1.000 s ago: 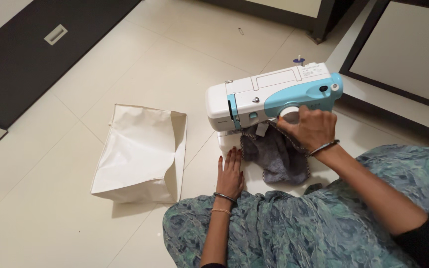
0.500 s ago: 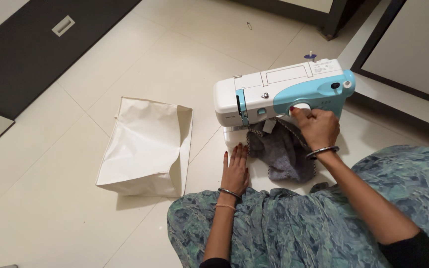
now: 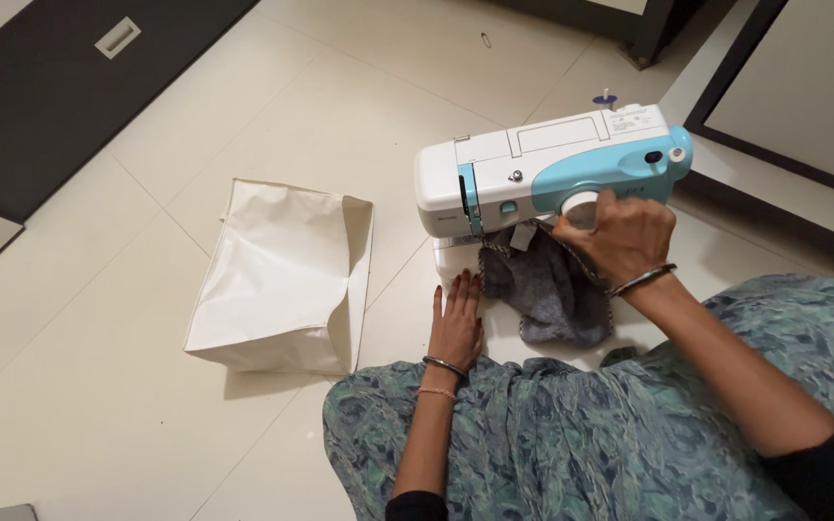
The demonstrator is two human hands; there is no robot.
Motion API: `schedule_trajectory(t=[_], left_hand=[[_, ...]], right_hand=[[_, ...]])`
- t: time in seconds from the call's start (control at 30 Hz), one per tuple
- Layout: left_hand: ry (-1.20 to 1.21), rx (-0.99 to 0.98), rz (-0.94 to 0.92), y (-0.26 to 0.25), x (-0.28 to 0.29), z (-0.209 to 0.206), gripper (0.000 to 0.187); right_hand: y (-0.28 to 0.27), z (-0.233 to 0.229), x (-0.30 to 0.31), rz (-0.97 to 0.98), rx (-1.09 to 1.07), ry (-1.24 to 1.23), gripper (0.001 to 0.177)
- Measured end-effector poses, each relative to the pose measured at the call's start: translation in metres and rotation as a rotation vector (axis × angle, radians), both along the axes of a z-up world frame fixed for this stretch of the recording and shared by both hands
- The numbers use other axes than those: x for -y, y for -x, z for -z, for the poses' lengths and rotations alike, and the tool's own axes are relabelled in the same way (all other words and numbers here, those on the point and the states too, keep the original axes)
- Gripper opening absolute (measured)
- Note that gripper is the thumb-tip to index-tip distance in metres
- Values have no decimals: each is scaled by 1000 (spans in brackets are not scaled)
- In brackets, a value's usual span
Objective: The person removes sewing machine accessories from a plastic bag, places them into a white storage bin, and wipes the exterior surfaces of the sewing machine using a cloth.
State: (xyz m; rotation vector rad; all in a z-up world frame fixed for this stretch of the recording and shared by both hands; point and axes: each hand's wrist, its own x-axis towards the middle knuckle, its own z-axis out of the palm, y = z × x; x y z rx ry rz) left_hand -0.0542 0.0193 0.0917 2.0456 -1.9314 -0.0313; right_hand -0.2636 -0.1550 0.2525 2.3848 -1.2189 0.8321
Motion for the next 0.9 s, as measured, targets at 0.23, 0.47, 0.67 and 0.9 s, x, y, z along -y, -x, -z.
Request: schedule_trajectory(t=[0.23,0.47,0.67,0.9], left_hand=[[38,55,16,-2,0,4,84],[-86,259,226,19,33,-3,97],[60,-7,258,92,74,-6,97],[-64,131,192,101,74,-17,107]], right_hand=[[0,-2,-3,11,337,-378,56],[-6,24,-3,93,645,-541,52],[-4,29,2,119,610,-562,55],[-1,8,-7,-5,395,-342,52]])
